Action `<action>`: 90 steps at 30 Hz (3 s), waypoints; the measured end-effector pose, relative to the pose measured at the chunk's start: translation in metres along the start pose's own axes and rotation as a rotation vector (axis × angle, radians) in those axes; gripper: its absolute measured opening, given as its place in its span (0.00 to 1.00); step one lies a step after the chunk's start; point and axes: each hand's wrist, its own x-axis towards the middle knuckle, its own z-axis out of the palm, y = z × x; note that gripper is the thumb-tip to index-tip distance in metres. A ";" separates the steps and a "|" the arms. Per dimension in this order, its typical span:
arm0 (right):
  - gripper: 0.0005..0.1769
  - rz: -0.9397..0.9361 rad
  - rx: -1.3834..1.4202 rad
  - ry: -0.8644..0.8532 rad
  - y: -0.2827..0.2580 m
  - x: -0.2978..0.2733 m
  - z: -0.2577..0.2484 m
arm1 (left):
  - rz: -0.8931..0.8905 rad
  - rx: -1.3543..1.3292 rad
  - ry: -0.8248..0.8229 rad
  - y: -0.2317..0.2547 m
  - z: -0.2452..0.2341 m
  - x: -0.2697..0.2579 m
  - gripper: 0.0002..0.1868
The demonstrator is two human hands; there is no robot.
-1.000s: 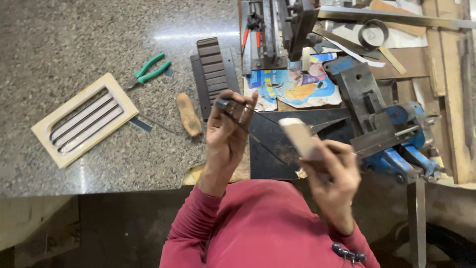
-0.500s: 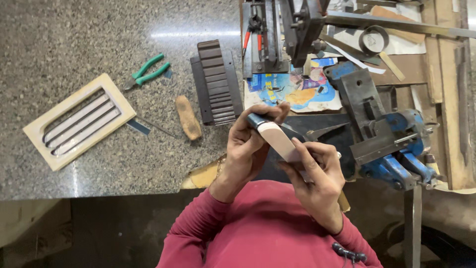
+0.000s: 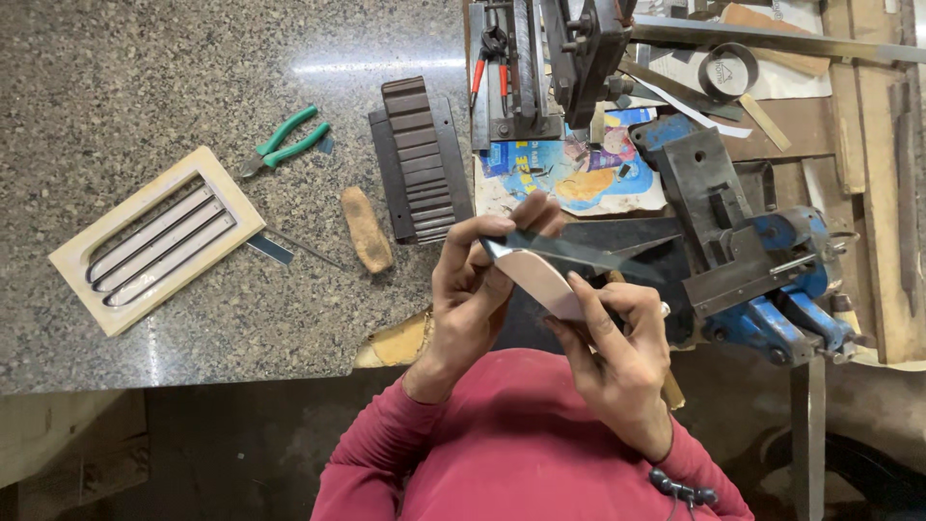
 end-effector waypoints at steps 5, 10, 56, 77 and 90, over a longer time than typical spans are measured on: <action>0.35 -0.008 0.032 0.051 0.005 -0.006 0.005 | 0.035 0.014 -0.063 -0.003 0.009 0.000 0.16; 0.35 0.017 0.004 0.070 0.004 -0.004 0.008 | 0.088 0.111 -0.053 -0.006 0.020 0.004 0.20; 0.19 0.270 0.330 0.241 0.012 -0.009 0.026 | -0.118 0.497 0.150 -0.011 0.004 -0.001 0.29; 0.10 0.400 0.106 -0.192 0.138 -0.075 0.102 | 0.189 0.631 -0.034 0.032 -0.041 0.029 0.05; 0.30 0.510 -0.635 -0.117 0.177 -0.144 0.024 | 0.622 1.237 -0.912 0.035 0.042 0.149 0.14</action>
